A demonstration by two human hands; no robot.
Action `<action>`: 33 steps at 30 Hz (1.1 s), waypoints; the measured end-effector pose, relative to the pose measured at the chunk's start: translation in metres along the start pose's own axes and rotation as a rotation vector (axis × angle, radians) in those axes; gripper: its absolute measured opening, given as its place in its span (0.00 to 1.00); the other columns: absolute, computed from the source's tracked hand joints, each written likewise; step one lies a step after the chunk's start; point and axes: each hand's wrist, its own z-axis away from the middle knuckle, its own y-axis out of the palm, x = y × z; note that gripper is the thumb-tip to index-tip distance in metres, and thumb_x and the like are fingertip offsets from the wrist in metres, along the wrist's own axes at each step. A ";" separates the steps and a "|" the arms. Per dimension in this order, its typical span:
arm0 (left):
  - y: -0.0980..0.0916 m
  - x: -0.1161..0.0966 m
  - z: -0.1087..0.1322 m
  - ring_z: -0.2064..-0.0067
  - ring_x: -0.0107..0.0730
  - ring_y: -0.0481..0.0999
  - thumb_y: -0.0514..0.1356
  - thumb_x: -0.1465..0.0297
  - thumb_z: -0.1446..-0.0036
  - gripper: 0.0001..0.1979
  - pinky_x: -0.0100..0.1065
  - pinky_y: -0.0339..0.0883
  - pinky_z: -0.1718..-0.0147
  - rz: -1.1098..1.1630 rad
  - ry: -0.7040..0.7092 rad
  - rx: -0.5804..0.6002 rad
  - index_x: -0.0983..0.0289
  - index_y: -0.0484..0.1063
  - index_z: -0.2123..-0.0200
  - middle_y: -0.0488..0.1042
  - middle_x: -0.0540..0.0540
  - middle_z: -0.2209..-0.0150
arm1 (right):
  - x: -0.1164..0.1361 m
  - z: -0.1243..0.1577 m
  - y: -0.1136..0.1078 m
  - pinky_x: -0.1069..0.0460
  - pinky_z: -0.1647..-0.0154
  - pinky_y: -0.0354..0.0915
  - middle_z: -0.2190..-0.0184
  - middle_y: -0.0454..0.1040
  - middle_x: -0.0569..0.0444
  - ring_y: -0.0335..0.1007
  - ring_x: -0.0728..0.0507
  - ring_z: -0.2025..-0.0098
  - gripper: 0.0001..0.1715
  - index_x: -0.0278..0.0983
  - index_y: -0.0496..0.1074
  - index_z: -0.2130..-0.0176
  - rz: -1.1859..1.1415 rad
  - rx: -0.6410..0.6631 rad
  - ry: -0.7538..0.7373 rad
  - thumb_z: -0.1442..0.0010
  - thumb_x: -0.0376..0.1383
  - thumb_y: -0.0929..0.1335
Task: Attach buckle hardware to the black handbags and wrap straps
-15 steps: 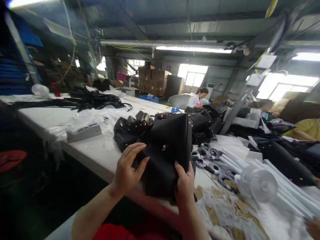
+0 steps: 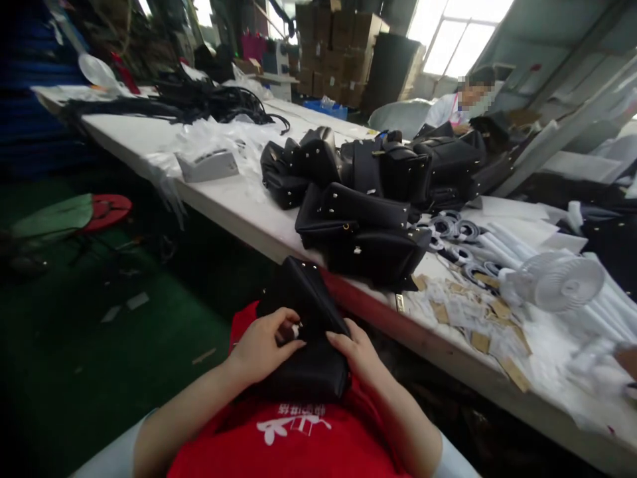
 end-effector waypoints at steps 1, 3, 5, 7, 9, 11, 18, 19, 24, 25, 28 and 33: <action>0.002 0.008 0.002 0.65 0.36 0.76 0.65 0.72 0.47 0.16 0.38 0.72 0.63 0.006 0.016 0.047 0.62 0.70 0.55 0.76 0.50 0.67 | -0.006 0.001 -0.002 0.48 0.61 0.67 0.67 0.77 0.52 0.73 0.39 0.62 0.24 0.34 0.73 0.60 0.026 -0.008 0.031 0.52 0.47 0.73; 0.002 0.018 0.003 0.62 0.35 0.76 0.61 0.75 0.45 0.18 0.37 0.72 0.60 -0.016 0.119 0.086 0.61 0.69 0.50 0.76 0.52 0.63 | -0.011 0.003 -0.005 0.48 0.60 0.66 0.64 0.77 0.50 0.73 0.38 0.59 0.23 0.35 0.73 0.60 0.069 -0.037 0.048 0.50 0.48 0.71; -0.003 0.022 -0.001 0.57 0.35 0.75 0.57 0.79 0.45 0.21 0.37 0.71 0.56 -0.083 0.259 0.095 0.59 0.70 0.48 0.74 0.54 0.56 | -0.010 0.008 -0.008 0.47 0.58 0.66 0.61 0.78 0.49 0.72 0.38 0.57 0.24 0.35 0.73 0.59 0.112 -0.058 0.026 0.49 0.48 0.71; -0.007 0.022 -0.007 0.56 0.36 0.74 0.54 0.81 0.44 0.21 0.37 0.70 0.56 -0.174 0.372 0.112 0.59 0.72 0.50 0.73 0.55 0.54 | -0.008 0.014 -0.008 0.47 0.56 0.65 0.59 0.78 0.48 0.72 0.37 0.56 0.25 0.34 0.73 0.57 0.141 -0.072 0.002 0.49 0.48 0.70; -0.009 0.022 -0.014 0.58 0.36 0.74 0.54 0.79 0.41 0.17 0.37 0.70 0.58 -0.235 0.453 0.128 0.60 0.76 0.54 0.73 0.56 0.57 | -0.007 0.019 -0.007 0.47 0.56 0.65 0.59 0.78 0.48 0.72 0.37 0.56 0.25 0.34 0.73 0.57 0.154 -0.094 -0.003 0.48 0.48 0.70; -0.008 0.022 -0.019 0.59 0.37 0.74 0.55 0.76 0.39 0.12 0.37 0.70 0.60 -0.230 0.521 0.145 0.61 0.78 0.58 0.73 0.57 0.59 | -0.010 0.021 -0.004 0.47 0.57 0.66 0.60 0.78 0.48 0.72 0.37 0.56 0.25 0.34 0.72 0.57 0.160 -0.109 0.003 0.48 0.48 0.69; -0.010 0.027 -0.018 0.61 0.34 0.76 0.59 0.76 0.41 0.07 0.34 0.71 0.60 0.214 0.394 0.067 0.63 0.77 0.68 0.76 0.55 0.63 | -0.018 0.006 -0.001 0.45 0.53 0.66 0.59 0.77 0.47 0.72 0.36 0.55 0.22 0.35 0.70 0.54 0.308 -0.119 -0.156 0.45 0.45 0.67; -0.013 0.028 -0.019 0.62 0.33 0.77 0.59 0.75 0.42 0.06 0.33 0.71 0.60 0.328 0.321 0.037 0.63 0.76 0.68 0.76 0.55 0.64 | -0.013 0.005 -0.002 0.44 0.51 0.66 0.58 0.76 0.47 0.72 0.36 0.54 0.22 0.35 0.70 0.54 0.372 -0.118 -0.196 0.45 0.44 0.66; -0.038 0.037 -0.032 0.69 0.30 0.78 0.60 0.67 0.40 0.07 0.31 0.74 0.67 0.627 -0.001 -0.188 0.64 0.75 0.66 0.79 0.54 0.66 | 0.039 0.006 -0.021 0.42 0.47 0.63 0.53 0.74 0.46 0.70 0.36 0.51 0.24 0.37 0.68 0.50 0.839 -0.088 -0.364 0.48 0.37 0.66; -0.044 0.039 -0.036 0.69 0.30 0.78 0.60 0.66 0.40 0.08 0.31 0.75 0.66 0.617 -0.014 -0.232 0.64 0.75 0.66 0.79 0.54 0.67 | 0.049 0.006 -0.026 0.42 0.47 0.63 0.52 0.73 0.47 0.69 0.36 0.51 0.25 0.38 0.68 0.50 0.932 -0.045 -0.385 0.49 0.35 0.66; -0.057 0.047 -0.047 0.68 0.31 0.78 0.59 0.65 0.39 0.09 0.31 0.75 0.65 0.482 0.003 -0.326 0.62 0.76 0.61 0.78 0.52 0.68 | 0.062 -0.005 -0.039 0.44 0.46 0.63 0.51 0.73 0.49 0.69 0.38 0.51 0.29 0.40 0.69 0.49 1.073 0.104 -0.394 0.53 0.31 0.66; -0.064 0.056 -0.058 0.62 0.35 0.78 0.57 0.67 0.39 0.10 0.33 0.74 0.61 0.264 0.004 -0.314 0.61 0.78 0.59 0.78 0.55 0.63 | 0.048 -0.036 -0.040 0.42 0.41 0.60 0.49 0.72 0.48 0.67 0.36 0.47 0.32 0.40 0.69 0.48 0.959 0.193 -0.426 0.55 0.29 0.68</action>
